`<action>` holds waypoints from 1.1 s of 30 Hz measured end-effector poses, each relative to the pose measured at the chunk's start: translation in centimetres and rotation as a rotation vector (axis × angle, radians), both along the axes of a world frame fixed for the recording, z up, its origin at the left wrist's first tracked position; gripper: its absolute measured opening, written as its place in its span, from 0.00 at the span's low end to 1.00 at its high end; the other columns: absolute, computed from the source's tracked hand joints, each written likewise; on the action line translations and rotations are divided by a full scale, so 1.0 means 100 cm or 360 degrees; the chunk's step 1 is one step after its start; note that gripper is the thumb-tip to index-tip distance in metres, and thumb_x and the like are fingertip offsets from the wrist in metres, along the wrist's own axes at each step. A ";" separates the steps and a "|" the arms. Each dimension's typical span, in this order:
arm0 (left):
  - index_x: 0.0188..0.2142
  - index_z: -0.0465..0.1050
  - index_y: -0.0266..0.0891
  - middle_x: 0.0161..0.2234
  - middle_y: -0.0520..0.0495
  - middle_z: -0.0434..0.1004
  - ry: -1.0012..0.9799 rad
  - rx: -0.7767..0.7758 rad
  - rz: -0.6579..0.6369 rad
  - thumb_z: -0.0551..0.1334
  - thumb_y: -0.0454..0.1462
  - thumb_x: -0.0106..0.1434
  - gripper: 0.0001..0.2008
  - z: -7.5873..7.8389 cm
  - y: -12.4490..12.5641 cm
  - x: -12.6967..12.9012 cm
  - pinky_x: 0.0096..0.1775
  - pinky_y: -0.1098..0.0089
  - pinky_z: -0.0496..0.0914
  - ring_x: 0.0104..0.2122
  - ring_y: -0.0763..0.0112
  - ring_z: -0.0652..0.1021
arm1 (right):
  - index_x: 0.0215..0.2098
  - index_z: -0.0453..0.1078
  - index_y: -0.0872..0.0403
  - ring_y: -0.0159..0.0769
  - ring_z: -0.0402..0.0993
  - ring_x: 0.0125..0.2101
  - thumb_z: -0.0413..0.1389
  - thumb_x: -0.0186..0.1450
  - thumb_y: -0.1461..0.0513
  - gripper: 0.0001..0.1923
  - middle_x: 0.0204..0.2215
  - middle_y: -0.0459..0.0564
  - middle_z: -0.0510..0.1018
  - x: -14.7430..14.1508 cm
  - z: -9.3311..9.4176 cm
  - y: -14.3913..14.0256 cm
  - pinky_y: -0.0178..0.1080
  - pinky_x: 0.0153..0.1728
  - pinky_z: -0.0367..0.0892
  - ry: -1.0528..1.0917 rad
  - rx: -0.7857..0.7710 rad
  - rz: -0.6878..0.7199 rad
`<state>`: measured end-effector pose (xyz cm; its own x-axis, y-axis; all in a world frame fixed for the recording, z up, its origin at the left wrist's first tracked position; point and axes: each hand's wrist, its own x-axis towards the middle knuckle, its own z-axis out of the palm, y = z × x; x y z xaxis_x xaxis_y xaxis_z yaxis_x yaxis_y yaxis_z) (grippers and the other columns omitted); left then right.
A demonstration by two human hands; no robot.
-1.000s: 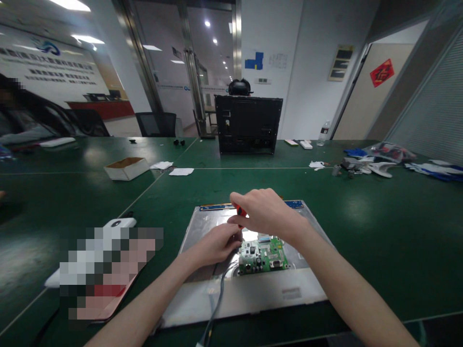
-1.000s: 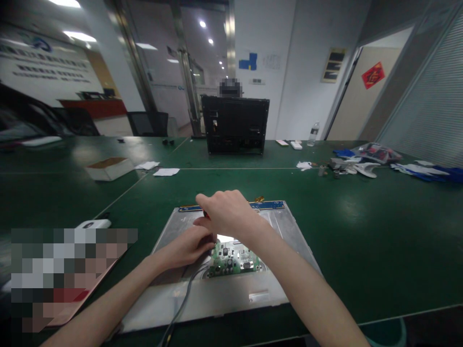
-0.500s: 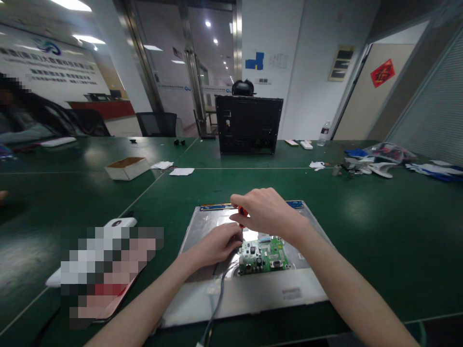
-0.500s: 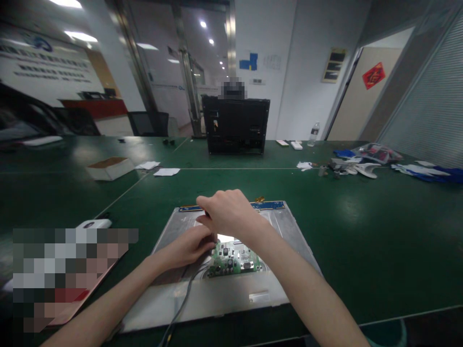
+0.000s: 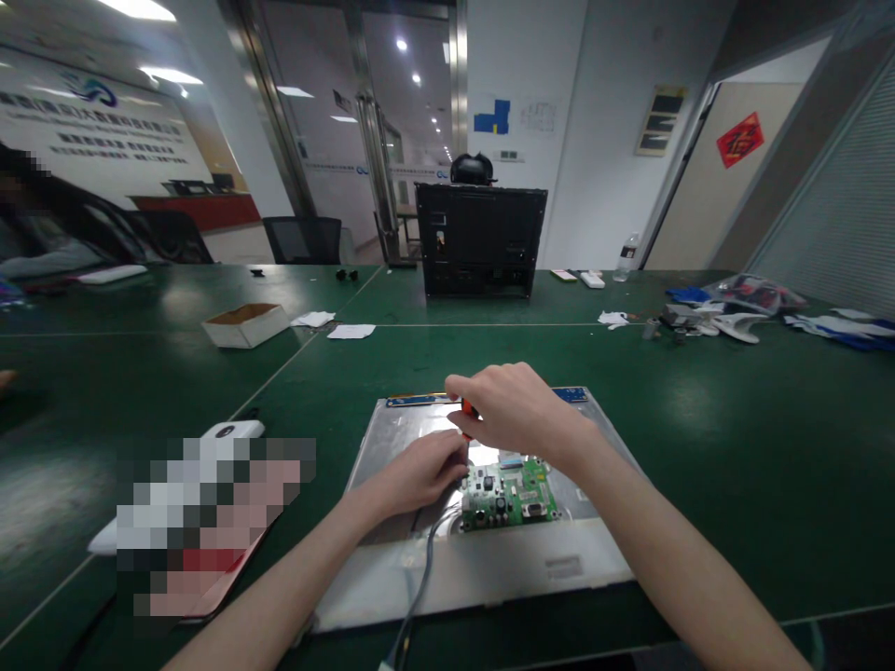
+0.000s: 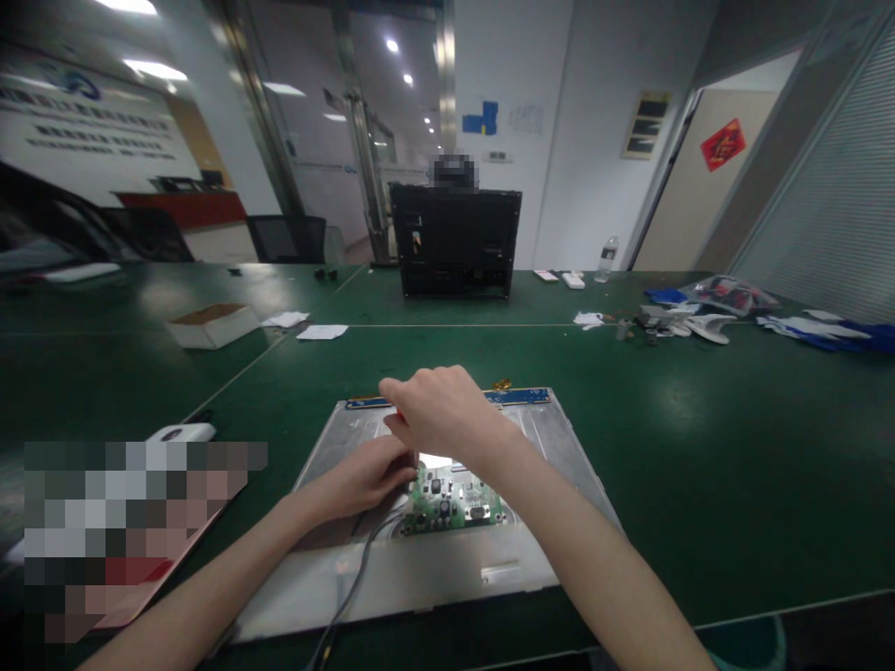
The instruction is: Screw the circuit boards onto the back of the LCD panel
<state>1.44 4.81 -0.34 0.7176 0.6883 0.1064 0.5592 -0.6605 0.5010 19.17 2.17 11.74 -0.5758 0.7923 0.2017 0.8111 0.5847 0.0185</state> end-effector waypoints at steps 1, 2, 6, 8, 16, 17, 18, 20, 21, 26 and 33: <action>0.34 0.65 0.39 0.31 0.48 0.73 -0.0010 0.0001 -0.0008 0.56 0.35 0.64 0.02 -0.001 0.001 0.000 0.33 0.67 0.64 0.30 0.66 0.71 | 0.44 0.68 0.53 0.33 0.71 0.27 0.52 0.67 0.59 0.09 0.30 0.49 0.80 0.000 0.000 -0.001 0.37 0.24 0.44 0.0004 -0.0006 0.0016; 0.34 0.65 0.39 0.32 0.48 0.73 -0.0021 0.0005 -0.0016 0.56 0.35 0.64 0.02 -0.002 0.002 0.000 0.33 0.67 0.64 0.31 0.66 0.71 | 0.45 0.68 0.53 0.33 0.71 0.27 0.52 0.66 0.61 0.09 0.32 0.49 0.80 0.000 0.000 -0.001 0.37 0.24 0.44 0.0014 -0.0015 0.0040; 0.35 0.66 0.39 0.34 0.46 0.74 -0.0039 0.0012 -0.0050 0.57 0.36 0.64 0.03 -0.004 0.004 -0.001 0.34 0.66 0.64 0.32 0.64 0.72 | 0.47 0.66 0.53 0.34 0.72 0.29 0.54 0.65 0.61 0.12 0.37 0.49 0.81 0.000 0.000 -0.003 0.37 0.23 0.44 0.0048 -0.0021 0.0103; 0.34 0.66 0.39 0.33 0.47 0.73 -0.0011 0.0014 -0.0022 0.57 0.36 0.64 0.03 -0.004 0.004 -0.001 0.33 0.67 0.64 0.31 0.65 0.72 | 0.46 0.66 0.53 0.35 0.73 0.30 0.55 0.66 0.56 0.12 0.35 0.50 0.81 0.000 -0.001 -0.002 0.37 0.24 0.44 0.0030 -0.0002 0.0062; 0.34 0.67 0.39 0.33 0.47 0.74 -0.0027 0.0025 -0.0039 0.56 0.35 0.64 0.02 -0.006 0.004 -0.001 0.33 0.67 0.65 0.31 0.65 0.72 | 0.46 0.66 0.53 0.33 0.70 0.28 0.53 0.65 0.62 0.10 0.34 0.50 0.80 0.000 0.001 -0.002 0.37 0.24 0.45 0.0031 -0.0064 0.0061; 0.35 0.67 0.39 0.34 0.47 0.75 -0.0042 0.0028 -0.0047 0.56 0.35 0.64 0.02 -0.007 0.005 -0.001 0.34 0.66 0.66 0.32 0.64 0.73 | 0.46 0.65 0.53 0.32 0.70 0.28 0.53 0.64 0.63 0.12 0.35 0.50 0.80 0.000 0.001 -0.003 0.37 0.24 0.45 0.0044 -0.0075 0.0086; 0.35 0.67 0.39 0.34 0.46 0.75 -0.0056 0.0032 -0.0050 0.56 0.35 0.64 0.02 -0.007 0.005 -0.001 0.34 0.66 0.66 0.33 0.64 0.73 | 0.46 0.65 0.54 0.32 0.70 0.28 0.53 0.63 0.64 0.13 0.36 0.50 0.80 0.001 0.002 -0.003 0.37 0.24 0.45 0.0052 -0.0083 0.0104; 0.35 0.67 0.39 0.34 0.46 0.75 -0.0067 0.0035 -0.0048 0.56 0.34 0.63 0.02 -0.007 0.005 -0.001 0.35 0.66 0.66 0.33 0.64 0.73 | 0.46 0.65 0.54 0.32 0.70 0.28 0.53 0.62 0.64 0.13 0.36 0.50 0.80 0.001 0.001 -0.003 0.37 0.24 0.45 0.0056 -0.0082 0.0108; 0.34 0.67 0.39 0.34 0.46 0.75 -0.0064 0.0034 -0.0043 0.57 0.34 0.63 0.02 -0.007 0.004 -0.001 0.35 0.66 0.66 0.32 0.64 0.73 | 0.46 0.65 0.54 0.32 0.70 0.28 0.53 0.62 0.64 0.13 0.35 0.50 0.80 0.001 0.001 -0.003 0.37 0.24 0.45 0.0055 -0.0077 0.0101; 0.33 0.66 0.40 0.32 0.48 0.74 -0.0045 0.0033 -0.0023 0.56 0.34 0.64 0.02 -0.004 0.001 0.000 0.33 0.67 0.65 0.31 0.65 0.72 | 0.43 0.67 0.53 0.33 0.69 0.27 0.52 0.65 0.59 0.10 0.30 0.49 0.79 0.000 -0.001 -0.001 0.37 0.24 0.44 0.0044 -0.0039 0.0026; 0.33 0.65 0.39 0.31 0.47 0.73 -0.0037 0.0015 -0.0017 0.56 0.34 0.64 0.03 -0.006 0.002 0.000 0.32 0.67 0.64 0.31 0.65 0.72 | 0.44 0.67 0.53 0.33 0.70 0.27 0.52 0.65 0.61 0.10 0.31 0.49 0.79 0.000 0.000 -0.003 0.37 0.25 0.45 0.0042 -0.0029 0.0048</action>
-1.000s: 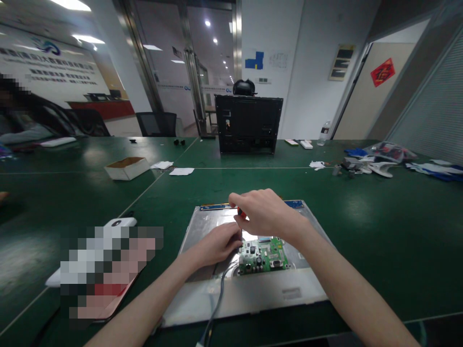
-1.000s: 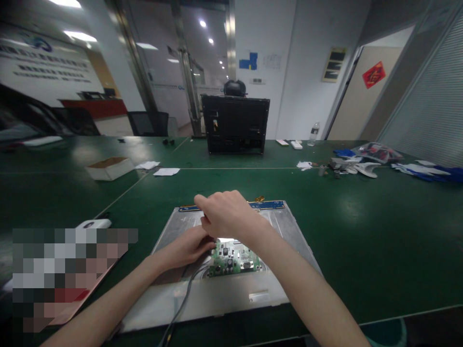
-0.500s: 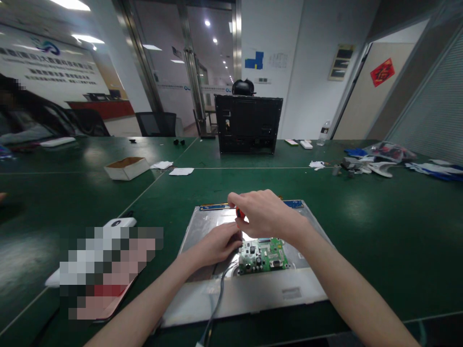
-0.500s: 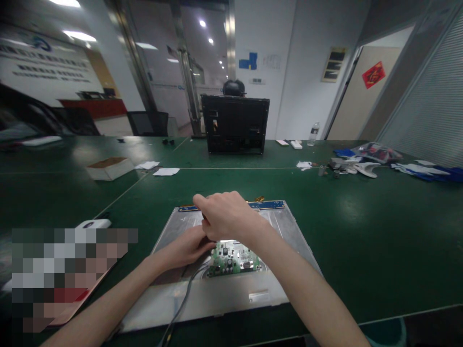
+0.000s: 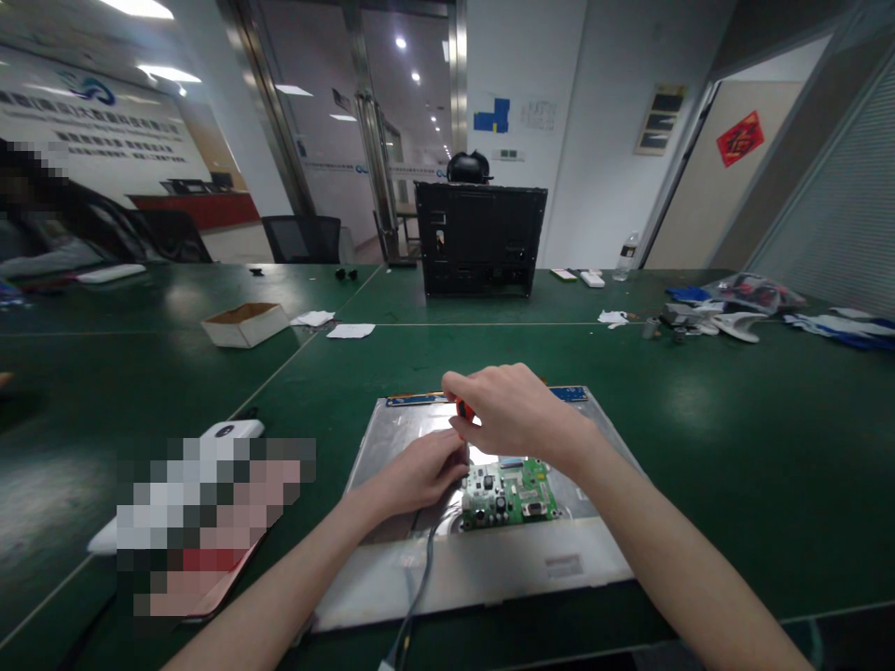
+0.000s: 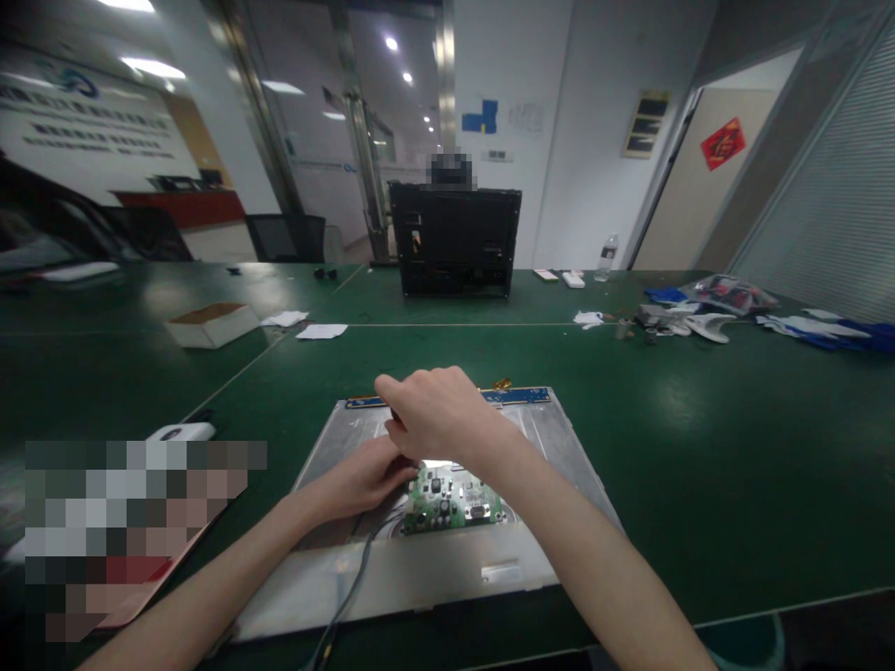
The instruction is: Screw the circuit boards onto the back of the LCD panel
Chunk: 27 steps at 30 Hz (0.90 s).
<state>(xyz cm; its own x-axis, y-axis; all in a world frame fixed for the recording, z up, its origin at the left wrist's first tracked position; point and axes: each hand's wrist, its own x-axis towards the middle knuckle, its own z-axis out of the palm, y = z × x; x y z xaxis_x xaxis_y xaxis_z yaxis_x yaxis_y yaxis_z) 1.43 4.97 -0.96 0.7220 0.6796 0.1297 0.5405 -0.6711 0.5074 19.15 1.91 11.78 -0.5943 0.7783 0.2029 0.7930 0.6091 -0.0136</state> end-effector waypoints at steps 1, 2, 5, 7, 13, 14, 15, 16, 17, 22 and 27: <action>0.33 0.65 0.39 0.31 0.48 0.73 0.0002 0.0003 0.0000 0.56 0.35 0.64 0.03 -0.001 0.001 0.000 0.32 0.67 0.64 0.30 0.65 0.72 | 0.44 0.67 0.53 0.33 0.70 0.27 0.52 0.65 0.61 0.10 0.31 0.49 0.79 0.000 0.000 0.000 0.37 0.25 0.44 -0.0001 0.0001 -0.0005; 0.33 0.65 0.39 0.31 0.48 0.73 0.0001 0.0007 0.0001 0.56 0.35 0.64 0.03 -0.001 0.001 0.000 0.32 0.67 0.64 0.30 0.65 0.72 | 0.44 0.67 0.53 0.33 0.70 0.27 0.52 0.65 0.60 0.09 0.31 0.49 0.79 0.000 0.000 0.000 0.37 0.25 0.44 -0.0004 0.0001 -0.0009; 0.33 0.65 0.40 0.31 0.48 0.73 -0.0003 0.0015 -0.0005 0.56 0.35 0.63 0.02 -0.002 0.002 0.000 0.32 0.67 0.64 0.30 0.65 0.72 | 0.44 0.67 0.53 0.33 0.71 0.28 0.52 0.65 0.60 0.10 0.32 0.49 0.80 -0.001 0.000 0.000 0.37 0.24 0.43 -0.0019 0.0015 -0.0010; 0.33 0.66 0.40 0.31 0.48 0.73 -0.0007 0.0018 -0.0015 0.56 0.34 0.63 0.02 -0.003 0.003 0.000 0.32 0.68 0.64 0.31 0.65 0.72 | 0.44 0.67 0.53 0.34 0.72 0.28 0.52 0.65 0.60 0.10 0.32 0.49 0.80 -0.001 -0.001 0.000 0.37 0.24 0.43 -0.0022 0.0025 -0.0010; 0.36 0.67 0.40 0.36 0.47 0.75 -0.0013 0.0014 -0.0056 0.57 0.33 0.63 0.03 -0.004 0.006 -0.004 0.35 0.66 0.66 0.34 0.63 0.74 | 0.42 0.67 0.54 0.33 0.71 0.27 0.55 0.62 0.60 0.11 0.33 0.48 0.80 0.003 -0.003 0.000 0.37 0.23 0.43 0.0038 0.0033 0.0060; 0.37 0.68 0.40 0.36 0.47 0.75 -0.0014 0.0008 -0.0065 0.57 0.33 0.63 0.03 -0.005 0.006 -0.005 0.36 0.66 0.67 0.34 0.63 0.74 | 0.42 0.67 0.54 0.33 0.71 0.27 0.55 0.61 0.61 0.11 0.34 0.48 0.80 0.003 -0.004 0.000 0.37 0.23 0.44 0.0050 0.0041 0.0076; 0.37 0.68 0.40 0.36 0.46 0.76 -0.0014 0.0001 -0.0066 0.56 0.33 0.63 0.03 -0.005 0.007 -0.005 0.36 0.66 0.67 0.34 0.63 0.74 | 0.42 0.67 0.54 0.33 0.71 0.28 0.54 0.61 0.62 0.10 0.35 0.48 0.80 0.003 -0.004 0.000 0.37 0.22 0.44 0.0057 0.0050 0.0084; 0.37 0.68 0.39 0.36 0.46 0.76 -0.0011 -0.0005 -0.0060 0.56 0.33 0.64 0.03 -0.005 0.007 -0.005 0.37 0.66 0.67 0.35 0.62 0.75 | 0.42 0.67 0.54 0.33 0.72 0.28 0.54 0.61 0.62 0.10 0.35 0.49 0.80 0.003 -0.004 0.000 0.37 0.22 0.44 0.0059 0.0056 0.0085; 0.36 0.68 0.39 0.36 0.46 0.76 -0.0006 -0.0013 -0.0052 0.56 0.33 0.64 0.03 -0.004 0.007 -0.005 0.37 0.66 0.67 0.35 0.62 0.75 | 0.42 0.67 0.55 0.33 0.72 0.28 0.54 0.61 0.63 0.10 0.36 0.49 0.80 0.003 -0.004 0.000 0.37 0.22 0.44 0.0058 0.0058 0.0079; 0.36 0.68 0.39 0.37 0.46 0.76 0.0020 -0.0049 -0.0046 0.56 0.34 0.64 0.04 -0.005 0.008 -0.004 0.38 0.65 0.68 0.36 0.62 0.75 | 0.44 0.66 0.55 0.34 0.72 0.29 0.53 0.62 0.63 0.12 0.37 0.49 0.80 0.001 -0.002 -0.001 0.37 0.23 0.44 0.0029 0.0022 0.0047; 0.36 0.68 0.39 0.37 0.46 0.76 0.0018 -0.0047 -0.0043 0.55 0.34 0.65 0.04 -0.004 0.007 -0.004 0.37 0.65 0.67 0.36 0.62 0.74 | 0.45 0.66 0.54 0.33 0.71 0.29 0.52 0.63 0.62 0.12 0.36 0.50 0.80 0.001 -0.002 0.000 0.38 0.24 0.44 0.0028 -0.0009 0.0024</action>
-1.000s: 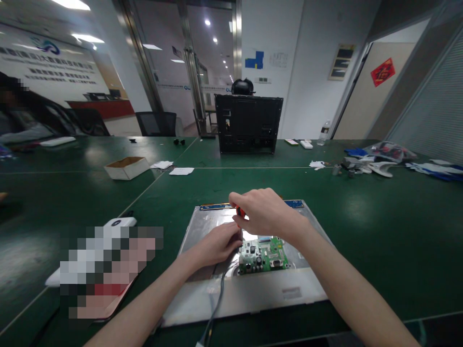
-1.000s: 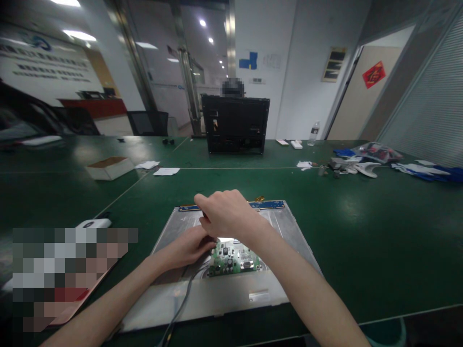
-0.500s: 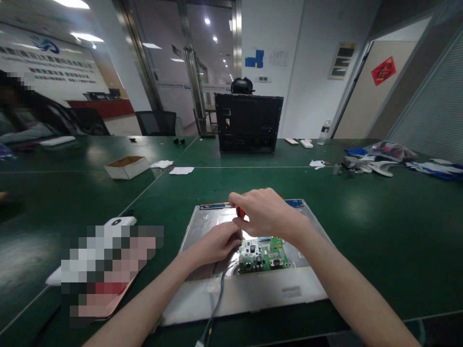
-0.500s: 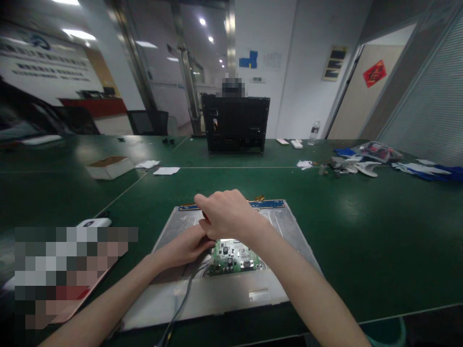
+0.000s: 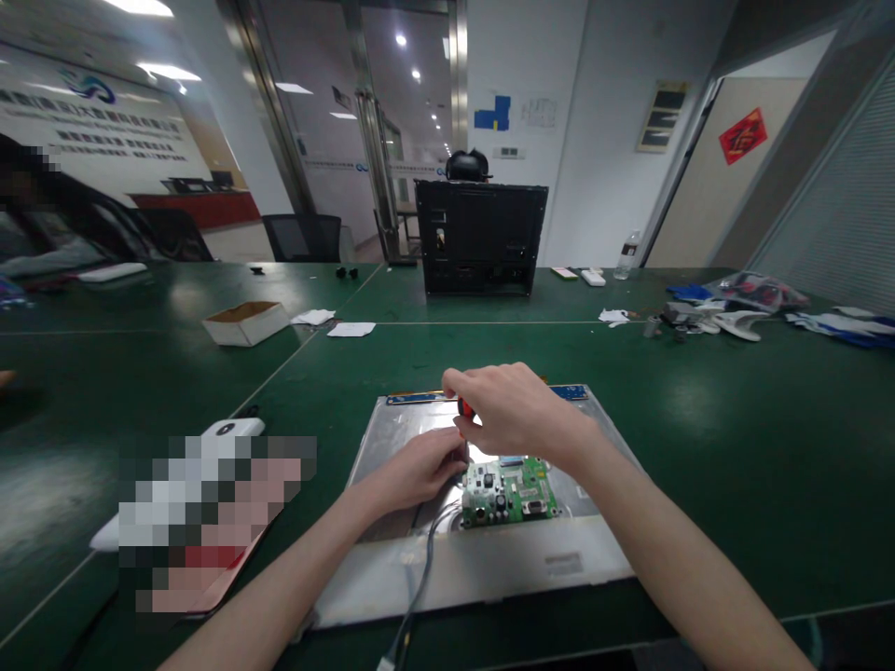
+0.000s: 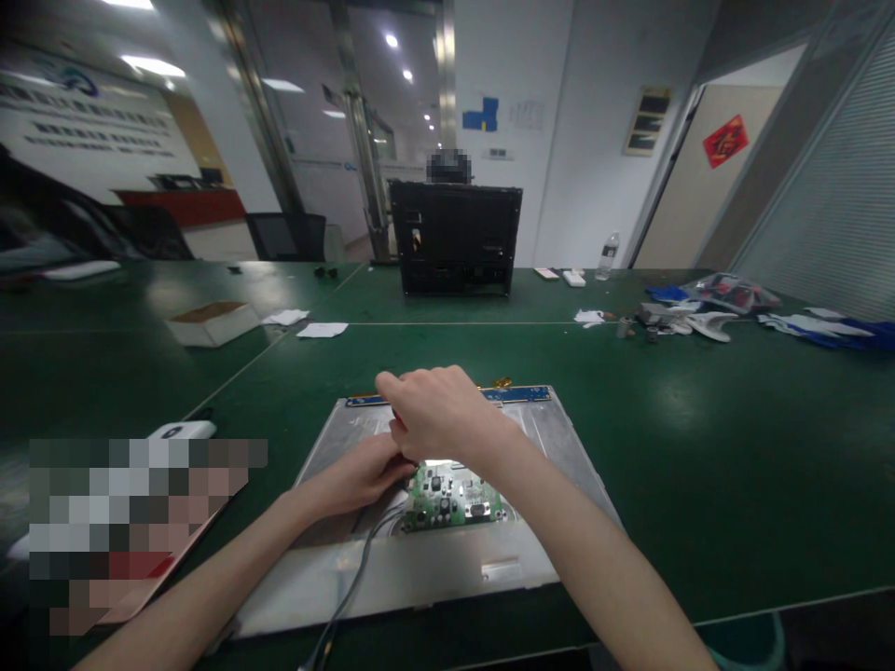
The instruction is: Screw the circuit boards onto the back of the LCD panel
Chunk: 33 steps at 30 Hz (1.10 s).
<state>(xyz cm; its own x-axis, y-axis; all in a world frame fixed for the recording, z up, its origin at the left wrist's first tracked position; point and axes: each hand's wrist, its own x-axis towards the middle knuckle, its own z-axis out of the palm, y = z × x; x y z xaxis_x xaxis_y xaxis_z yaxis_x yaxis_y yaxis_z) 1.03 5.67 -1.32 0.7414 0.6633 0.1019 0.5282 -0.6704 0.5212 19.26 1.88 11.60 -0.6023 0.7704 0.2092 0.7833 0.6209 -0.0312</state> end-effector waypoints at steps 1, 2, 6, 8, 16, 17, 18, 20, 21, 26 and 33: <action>0.36 0.68 0.39 0.37 0.46 0.75 0.0006 -0.0004 0.0008 0.55 0.34 0.65 0.04 0.001 0.000 0.000 0.37 0.65 0.67 0.36 0.62 0.74 | 0.45 0.66 0.54 0.33 0.71 0.29 0.52 0.63 0.62 0.12 0.36 0.50 0.80 0.000 0.000 0.000 0.38 0.24 0.44 0.0001 0.0002 -0.0001; 0.35 0.67 0.39 0.37 0.46 0.75 0.0012 -0.0008 0.0017 0.55 0.34 0.65 0.03 0.001 -0.001 0.000 0.37 0.66 0.67 0.35 0.62 0.74 | 0.45 0.66 0.54 0.33 0.71 0.29 0.52 0.63 0.62 0.12 0.36 0.50 0.80 0.000 0.000 0.001 0.38 0.24 0.44 0.0003 0.0006 0.0000; 0.34 0.67 0.39 0.35 0.46 0.75 0.0029 -0.0018 0.0032 0.55 0.34 0.64 0.03 0.003 -0.002 0.001 0.36 0.66 0.67 0.34 0.63 0.73 | 0.44 0.66 0.54 0.32 0.71 0.28 0.52 0.63 0.62 0.11 0.35 0.49 0.80 0.001 0.000 0.001 0.37 0.24 0.44 0.0004 0.0026 0.0018; 0.34 0.66 0.39 0.34 0.47 0.75 0.0027 -0.0017 0.0041 0.55 0.34 0.64 0.03 0.003 -0.003 0.002 0.36 0.66 0.66 0.34 0.63 0.73 | 0.44 0.66 0.54 0.33 0.71 0.28 0.52 0.63 0.62 0.11 0.35 0.49 0.80 0.000 0.000 0.001 0.37 0.23 0.44 0.0000 0.0039 0.0021; 0.34 0.67 0.39 0.34 0.47 0.74 0.0021 -0.0029 0.0050 0.55 0.31 0.62 0.04 0.006 -0.006 0.004 0.36 0.66 0.66 0.34 0.64 0.74 | 0.43 0.67 0.54 0.33 0.71 0.27 0.53 0.64 0.60 0.10 0.31 0.49 0.80 -0.001 -0.002 0.004 0.37 0.23 0.42 -0.0028 0.0093 -0.0040; 0.34 0.67 0.39 0.34 0.47 0.74 0.0017 -0.0025 0.0045 0.55 0.31 0.62 0.04 0.007 -0.006 0.004 0.37 0.66 0.66 0.34 0.64 0.74 | 0.43 0.68 0.54 0.33 0.71 0.27 0.53 0.65 0.59 0.10 0.31 0.49 0.80 -0.001 -0.002 0.004 0.37 0.23 0.42 -0.0029 0.0094 -0.0047; 0.34 0.67 0.39 0.34 0.47 0.74 0.0014 -0.0021 0.0040 0.55 0.31 0.62 0.04 0.008 -0.006 0.004 0.37 0.66 0.66 0.34 0.63 0.74 | 0.43 0.68 0.54 0.33 0.71 0.27 0.54 0.65 0.58 0.10 0.31 0.49 0.80 -0.001 -0.002 0.005 0.37 0.23 0.43 -0.0031 0.0091 -0.0053; 0.34 0.67 0.39 0.34 0.47 0.74 0.0020 -0.0011 0.0045 0.55 0.32 0.62 0.04 0.010 -0.007 0.004 0.37 0.67 0.65 0.34 0.64 0.74 | 0.43 0.68 0.53 0.33 0.71 0.27 0.55 0.66 0.56 0.11 0.31 0.49 0.81 -0.001 -0.002 0.005 0.37 0.24 0.43 -0.0036 0.0078 -0.0066; 0.34 0.67 0.39 0.34 0.47 0.74 0.0030 -0.0007 0.0052 0.55 0.32 0.62 0.04 0.011 -0.007 0.004 0.36 0.67 0.65 0.34 0.64 0.74 | 0.43 0.69 0.53 0.33 0.71 0.27 0.55 0.66 0.55 0.11 0.31 0.49 0.80 -0.001 -0.002 0.006 0.37 0.24 0.43 -0.0041 0.0069 -0.0077; 0.35 0.67 0.39 0.33 0.47 0.74 0.0035 -0.0010 0.0056 0.55 0.32 0.62 0.04 0.011 -0.007 0.004 0.35 0.67 0.65 0.33 0.64 0.73 | 0.42 0.68 0.53 0.33 0.71 0.28 0.54 0.67 0.56 0.10 0.30 0.49 0.80 0.000 -0.001 0.005 0.37 0.24 0.44 -0.0057 0.0041 -0.0091; 0.35 0.67 0.39 0.35 0.46 0.76 -0.0074 -0.0038 0.0017 0.55 0.34 0.64 0.03 0.001 -0.003 0.001 0.38 0.64 0.68 0.35 0.62 0.74 | 0.45 0.63 0.54 0.33 0.70 0.29 0.53 0.61 0.64 0.13 0.36 0.49 0.79 0.000 0.000 0.002 0.36 0.24 0.46 0.0055 -0.0102 0.0083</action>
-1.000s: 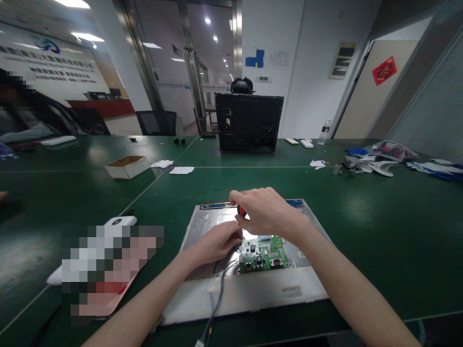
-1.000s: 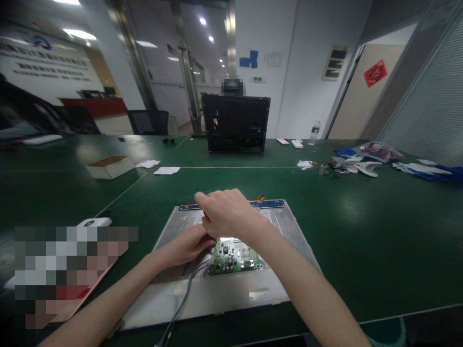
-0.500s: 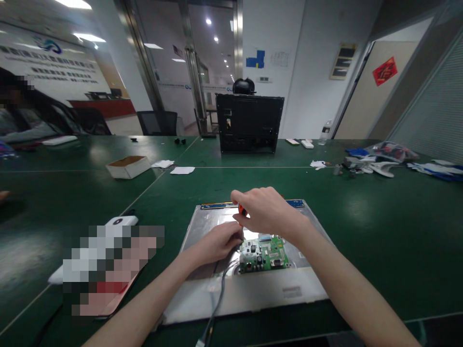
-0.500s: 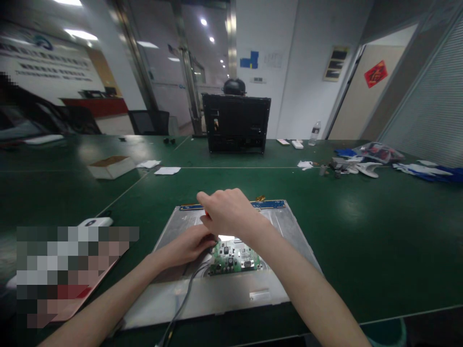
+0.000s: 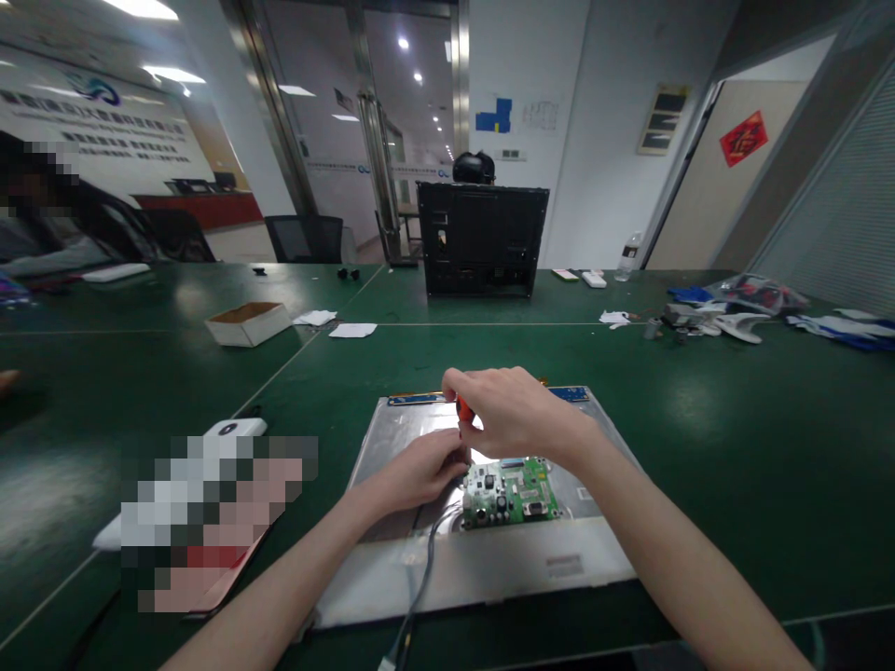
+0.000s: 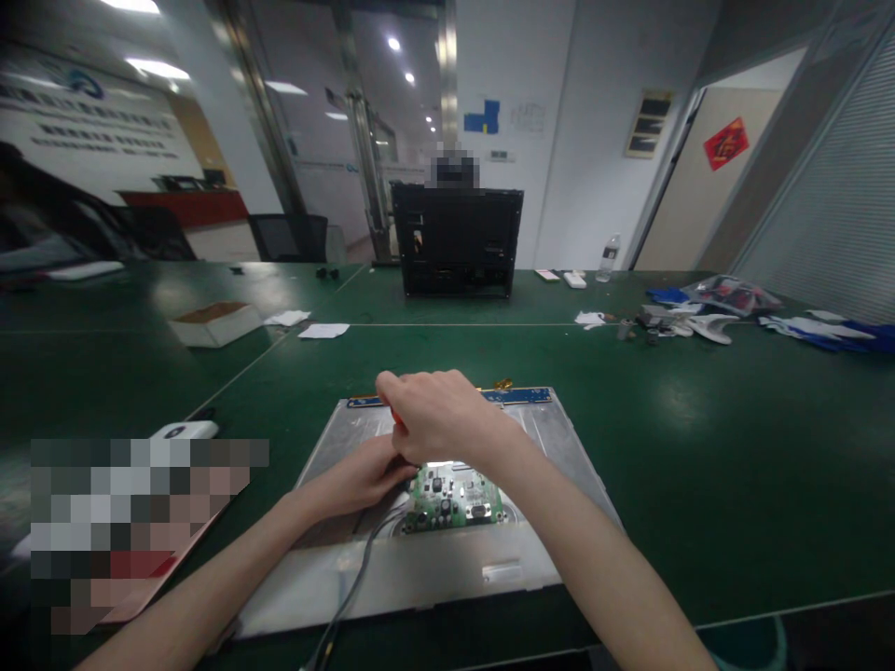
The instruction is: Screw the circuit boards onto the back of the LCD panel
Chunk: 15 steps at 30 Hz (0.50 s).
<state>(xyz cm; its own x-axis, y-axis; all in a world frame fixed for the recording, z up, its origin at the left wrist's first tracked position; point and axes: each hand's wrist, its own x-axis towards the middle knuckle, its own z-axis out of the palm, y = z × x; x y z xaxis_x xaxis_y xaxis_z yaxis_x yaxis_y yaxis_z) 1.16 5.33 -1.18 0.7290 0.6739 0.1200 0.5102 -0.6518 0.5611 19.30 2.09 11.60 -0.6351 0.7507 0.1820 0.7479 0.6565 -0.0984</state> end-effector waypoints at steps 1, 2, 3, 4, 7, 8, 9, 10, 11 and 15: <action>0.35 0.67 0.39 0.36 0.45 0.76 -0.0007 -0.0005 0.0001 0.56 0.34 0.64 0.03 -0.001 0.000 0.000 0.38 0.64 0.68 0.35 0.62 0.74 | 0.45 0.63 0.54 0.33 0.71 0.29 0.54 0.61 0.64 0.14 0.37 0.49 0.79 0.000 0.000 0.000 0.36 0.24 0.46 -0.0002 -0.0005 0.0005; 0.35 0.67 0.39 0.36 0.45 0.76 -0.0009 -0.0009 0.0003 0.56 0.34 0.64 0.03 -0.001 0.001 0.000 0.38 0.64 0.68 0.35 0.62 0.74 | 0.45 0.63 0.54 0.34 0.71 0.29 0.54 0.60 0.64 0.14 0.37 0.50 0.79 0.000 0.000 -0.001 0.36 0.24 0.46 -0.0002 0.0001 0.0008; 0.35 0.67 0.39 0.36 0.46 0.76 -0.0004 -0.0012 0.0005 0.56 0.34 0.64 0.03 -0.001 0.001 0.000 0.38 0.64 0.68 0.35 0.62 0.74 | 0.45 0.63 0.54 0.34 0.71 0.29 0.54 0.61 0.63 0.14 0.37 0.49 0.79 0.000 0.000 -0.001 0.36 0.24 0.46 -0.0003 0.0016 0.0007; 0.35 0.67 0.39 0.35 0.46 0.75 0.0007 -0.0014 0.0007 0.56 0.34 0.64 0.03 -0.001 0.001 0.000 0.38 0.64 0.68 0.35 0.62 0.74 | 0.45 0.63 0.54 0.34 0.71 0.29 0.54 0.61 0.63 0.13 0.36 0.49 0.79 0.000 0.000 0.000 0.36 0.24 0.46 -0.0006 0.0034 -0.0005; 0.34 0.67 0.39 0.34 0.47 0.74 0.0057 -0.0022 0.0017 0.56 0.33 0.64 0.03 0.002 -0.001 0.001 0.36 0.65 0.67 0.34 0.63 0.74 | 0.44 0.64 0.53 0.34 0.71 0.28 0.53 0.64 0.60 0.11 0.33 0.49 0.80 0.000 -0.001 0.001 0.36 0.23 0.44 -0.0038 0.0094 -0.0075; 0.34 0.67 0.39 0.33 0.47 0.74 0.0070 -0.0022 0.0019 0.56 0.33 0.64 0.03 0.003 -0.001 0.001 0.36 0.65 0.67 0.33 0.63 0.73 | 0.44 0.65 0.53 0.34 0.71 0.27 0.53 0.65 0.59 0.10 0.31 0.49 0.79 0.000 -0.002 0.001 0.37 0.23 0.44 -0.0051 0.0112 -0.0096; 0.34 0.67 0.39 0.33 0.48 0.74 0.0080 -0.0022 0.0021 0.56 0.33 0.64 0.03 0.004 -0.001 0.001 0.36 0.66 0.66 0.33 0.63 0.73 | 0.43 0.65 0.53 0.34 0.71 0.27 0.52 0.65 0.59 0.10 0.31 0.49 0.79 0.000 -0.002 0.002 0.37 0.23 0.43 -0.0060 0.0129 -0.0106; 0.34 0.67 0.39 0.34 0.48 0.74 0.0083 -0.0021 0.0022 0.56 0.33 0.64 0.03 0.005 -0.001 0.001 0.36 0.66 0.66 0.34 0.63 0.73 | 0.43 0.65 0.53 0.34 0.71 0.27 0.52 0.65 0.59 0.09 0.30 0.49 0.79 0.000 -0.002 0.002 0.37 0.23 0.43 -0.0063 0.0142 -0.0105; 0.34 0.67 0.39 0.34 0.48 0.74 0.0084 -0.0019 0.0022 0.56 0.33 0.64 0.02 0.005 -0.001 0.001 0.36 0.66 0.66 0.34 0.63 0.73 | 0.43 0.65 0.53 0.33 0.70 0.26 0.52 0.65 0.60 0.09 0.30 0.49 0.79 0.000 -0.002 0.002 0.37 0.23 0.43 -0.0061 0.0151 -0.0099; 0.34 0.66 0.39 0.34 0.48 0.73 0.0069 -0.0023 0.0009 0.56 0.34 0.64 0.03 0.003 0.000 0.001 0.36 0.66 0.66 0.34 0.63 0.73 | 0.44 0.65 0.53 0.31 0.69 0.25 0.51 0.65 0.61 0.09 0.30 0.48 0.79 -0.001 -0.001 0.001 0.37 0.23 0.43 -0.0059 0.0125 -0.0080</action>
